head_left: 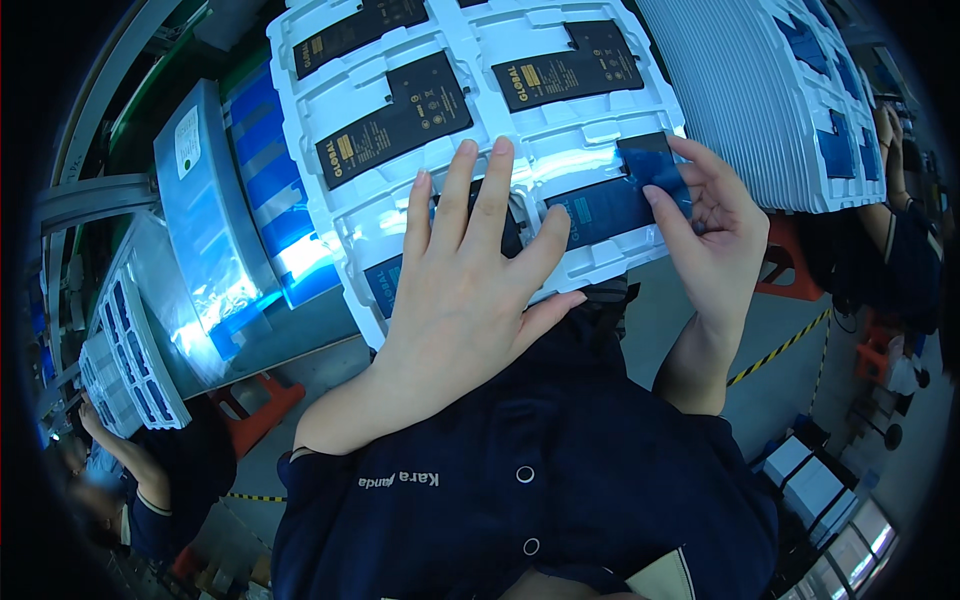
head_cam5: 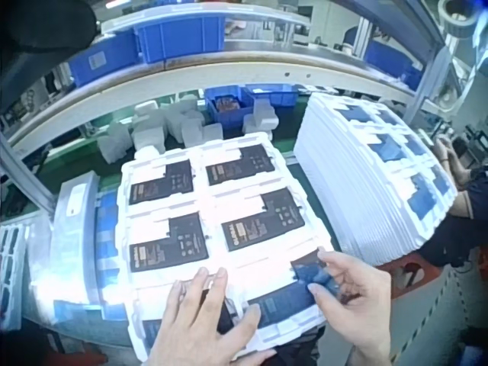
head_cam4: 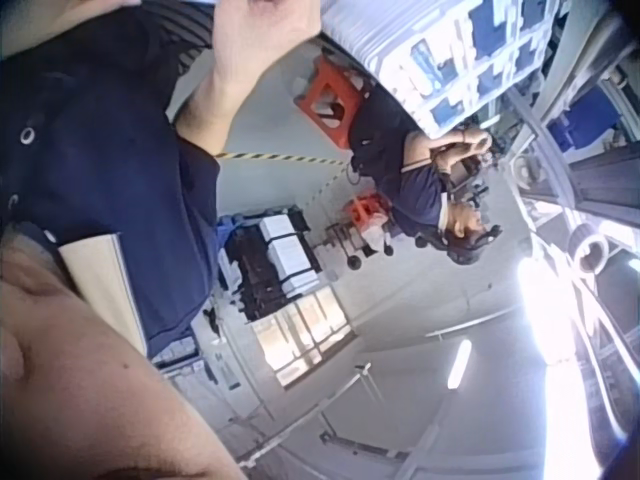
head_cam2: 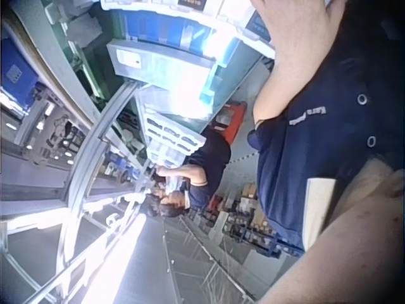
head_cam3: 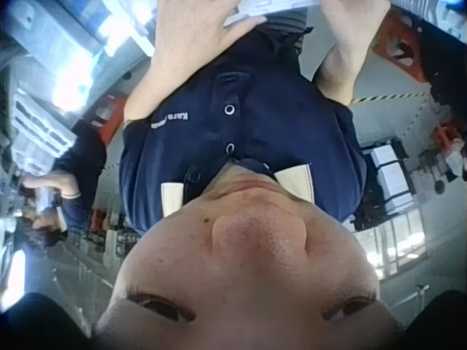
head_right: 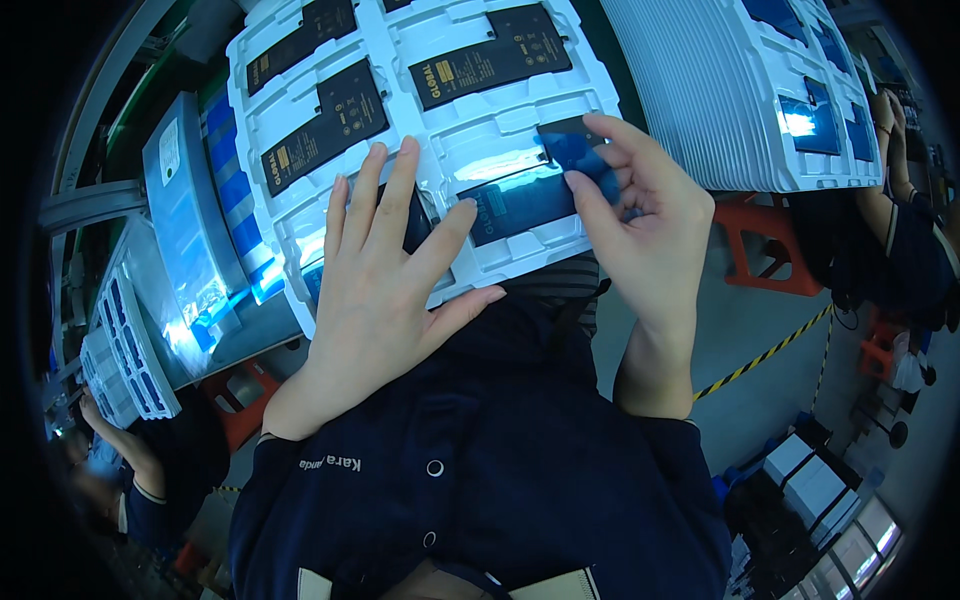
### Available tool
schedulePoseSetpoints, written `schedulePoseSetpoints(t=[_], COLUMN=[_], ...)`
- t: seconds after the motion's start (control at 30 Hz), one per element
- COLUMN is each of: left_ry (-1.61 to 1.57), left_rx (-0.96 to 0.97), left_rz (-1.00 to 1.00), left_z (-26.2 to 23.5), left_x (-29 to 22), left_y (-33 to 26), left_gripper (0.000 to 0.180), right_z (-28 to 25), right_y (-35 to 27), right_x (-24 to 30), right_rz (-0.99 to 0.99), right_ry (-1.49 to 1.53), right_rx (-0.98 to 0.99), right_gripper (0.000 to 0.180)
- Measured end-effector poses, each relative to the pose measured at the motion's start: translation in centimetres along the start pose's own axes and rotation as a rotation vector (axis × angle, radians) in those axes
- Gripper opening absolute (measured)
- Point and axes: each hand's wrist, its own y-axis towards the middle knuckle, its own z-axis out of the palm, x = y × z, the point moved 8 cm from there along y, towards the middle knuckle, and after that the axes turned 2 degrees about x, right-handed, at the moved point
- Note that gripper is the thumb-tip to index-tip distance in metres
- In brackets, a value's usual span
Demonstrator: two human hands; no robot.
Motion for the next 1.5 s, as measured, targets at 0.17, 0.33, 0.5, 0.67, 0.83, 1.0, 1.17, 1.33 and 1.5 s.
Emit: schedulePoseSetpoints(t=[0.17,0.33,0.5,0.67,0.83,1.0,1.17,1.33,1.5], left_ry=[-0.114,-0.114,0.405,0.399,0.335,0.379,0.391,0.145,-0.357], left_rx=[-0.064,-0.593,-0.226,-0.176,-0.322,-0.454,-0.574,-0.554,-0.156], left_rz=[0.025,-0.209,-0.426,-0.454,-0.464,-0.419,-0.367,-0.348,-0.099], left_z=[-1.7,-7.0,-2.9,-0.8,-1.3,-2.1,-3.7,-10.4,-13.2], left_x=[0.5,9.9,15.3,15.6,16.2,16.1,15.2,11.6,6.8], left_y=[-0.9,-6.7,-9.2,-10.1,-10.4,-10.5,-10.9,-12.7,-11.9], left_gripper=[0.052,0.034,0.045,0.047,0.044,0.033,0.025,0.02,0.021], right_z=[-0.7,-2.0,-0.7,-0.1,0.2,0.3,1.7,3.4,9.3], right_y=[0.2,-0.2,-0.3,0.2,0.2,0.3,0.0,0.1,-1.6], right_x=[3.4,0.7,0.6,0.8,1.1,1.0,3.7,6.3,10.1], right_rz=[-0.157,-0.07,-0.125,-0.161,-0.147,-0.147,-0.232,-0.29,-0.243], right_ry=[-0.457,-0.285,-0.379,-0.431,-0.496,-0.498,-0.564,-0.171,0.578], right_rx=[-0.088,-0.127,-0.166,-0.086,-0.064,-0.068,-0.146,-0.016,0.458], right_gripper=[0.054,0.04,0.031,0.03,0.032,0.031,0.031,0.029,0.066])
